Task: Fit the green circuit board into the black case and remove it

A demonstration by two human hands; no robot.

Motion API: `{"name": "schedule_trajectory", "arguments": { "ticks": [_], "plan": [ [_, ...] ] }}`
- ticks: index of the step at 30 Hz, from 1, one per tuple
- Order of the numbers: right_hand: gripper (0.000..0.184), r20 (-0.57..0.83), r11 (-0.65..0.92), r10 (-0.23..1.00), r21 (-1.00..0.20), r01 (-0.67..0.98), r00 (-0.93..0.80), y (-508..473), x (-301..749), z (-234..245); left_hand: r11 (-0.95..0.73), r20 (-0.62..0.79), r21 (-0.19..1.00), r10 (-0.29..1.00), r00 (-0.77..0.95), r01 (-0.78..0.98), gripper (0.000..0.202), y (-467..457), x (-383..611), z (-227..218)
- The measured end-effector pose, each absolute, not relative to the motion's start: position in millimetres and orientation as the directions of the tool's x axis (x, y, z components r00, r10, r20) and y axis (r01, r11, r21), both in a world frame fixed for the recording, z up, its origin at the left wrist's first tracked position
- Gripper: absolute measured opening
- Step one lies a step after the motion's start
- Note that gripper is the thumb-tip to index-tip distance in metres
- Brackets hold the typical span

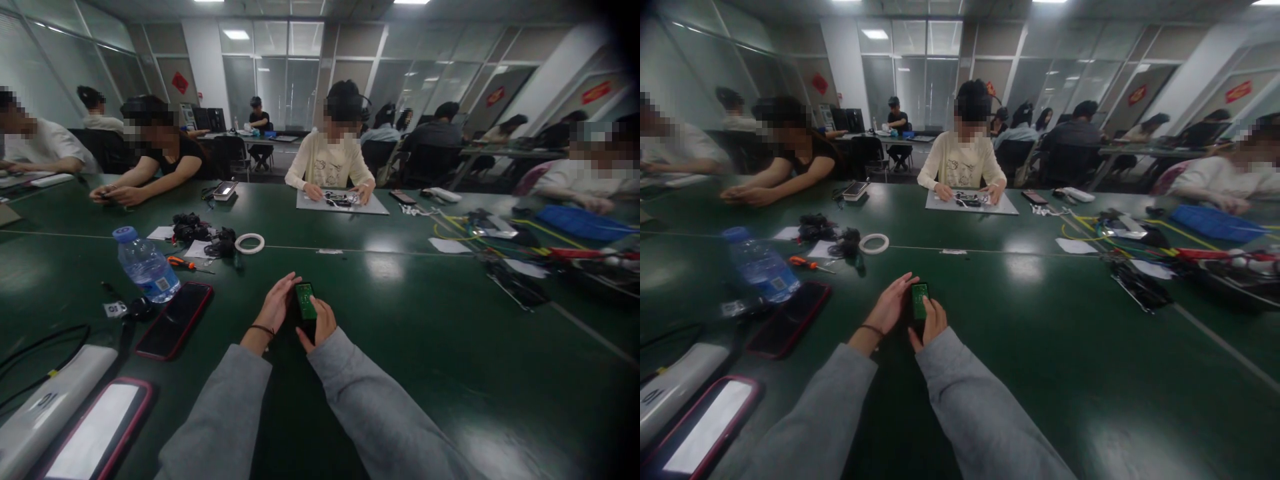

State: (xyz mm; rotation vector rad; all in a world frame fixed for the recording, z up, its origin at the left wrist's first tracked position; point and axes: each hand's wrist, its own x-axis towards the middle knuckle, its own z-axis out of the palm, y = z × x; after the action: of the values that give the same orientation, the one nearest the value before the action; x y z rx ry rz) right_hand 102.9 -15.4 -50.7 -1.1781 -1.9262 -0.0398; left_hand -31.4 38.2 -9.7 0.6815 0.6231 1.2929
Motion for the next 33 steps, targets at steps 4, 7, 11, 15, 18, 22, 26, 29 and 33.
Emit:
{"name": "schedule_trajectory", "arguments": {
  "ticks": [4,7,11,15,18,22,26,29,33],
  "plan": [
    [0.078,0.674,0.591,0.714,-0.434,0.681,-0.19,-10.8,111.0,-49.4,0.123,-0.023,0.787,0.985,0.171,-0.604,0.04,37.0,-30.8,-9.4],
    [0.077,0.67,0.578,0.727,-0.477,0.662,-0.152,-8.3,112.9,-47.2,0.085,0.014,0.82,0.986,0.167,-0.567,0.043,35.6,-30.0,-9.0],
    [0.07,0.649,0.548,0.753,-0.523,0.653,-0.112,-7.5,114.1,-45.8,0.066,0.026,0.829,0.987,0.157,-0.555,0.042,35.8,-29.5,-9.4],
    [0.065,0.653,0.559,0.747,-0.518,0.647,-0.123,-6.1,116.0,-47.8,0.054,0.031,0.834,0.989,0.144,-0.549,0.041,37.5,-29.3,-10.5],
    [0.062,0.664,0.578,0.734,-0.502,0.644,-0.142,-4.8,117.4,-50.3,0.042,0.03,0.842,0.992,0.124,-0.537,0.04,38.7,-28.9,-12.0],
    [0.058,0.65,0.586,0.739,-0.49,0.645,-0.178,-3.9,118.3,-52.0,0.027,0.022,0.862,0.996,0.091,-0.506,0.04,39.3,-28.8,-14.3],
    [0.057,0.667,0.609,0.72,-0.473,0.636,-0.193,-3.9,118.0,-51.7,-0.021,0.041,0.905,0.998,0.04,-0.424,0.04,39.0,-29.1,-14.6],
    [0.057,0.673,0.627,0.709,-0.468,0.623,-0.209,-4.5,117.6,-50.6,-0.057,0.062,0.933,0.998,0.003,-0.355,0.037,39.0,-29.2,-13.4],
    [0.056,0.662,0.632,0.715,-0.475,0.612,-0.224,-5.6,117.3,-48.4,-0.098,0.083,0.953,0.995,-0.062,-0.288,0.033,39.6,-28.7,-12.1]
  ]
}}
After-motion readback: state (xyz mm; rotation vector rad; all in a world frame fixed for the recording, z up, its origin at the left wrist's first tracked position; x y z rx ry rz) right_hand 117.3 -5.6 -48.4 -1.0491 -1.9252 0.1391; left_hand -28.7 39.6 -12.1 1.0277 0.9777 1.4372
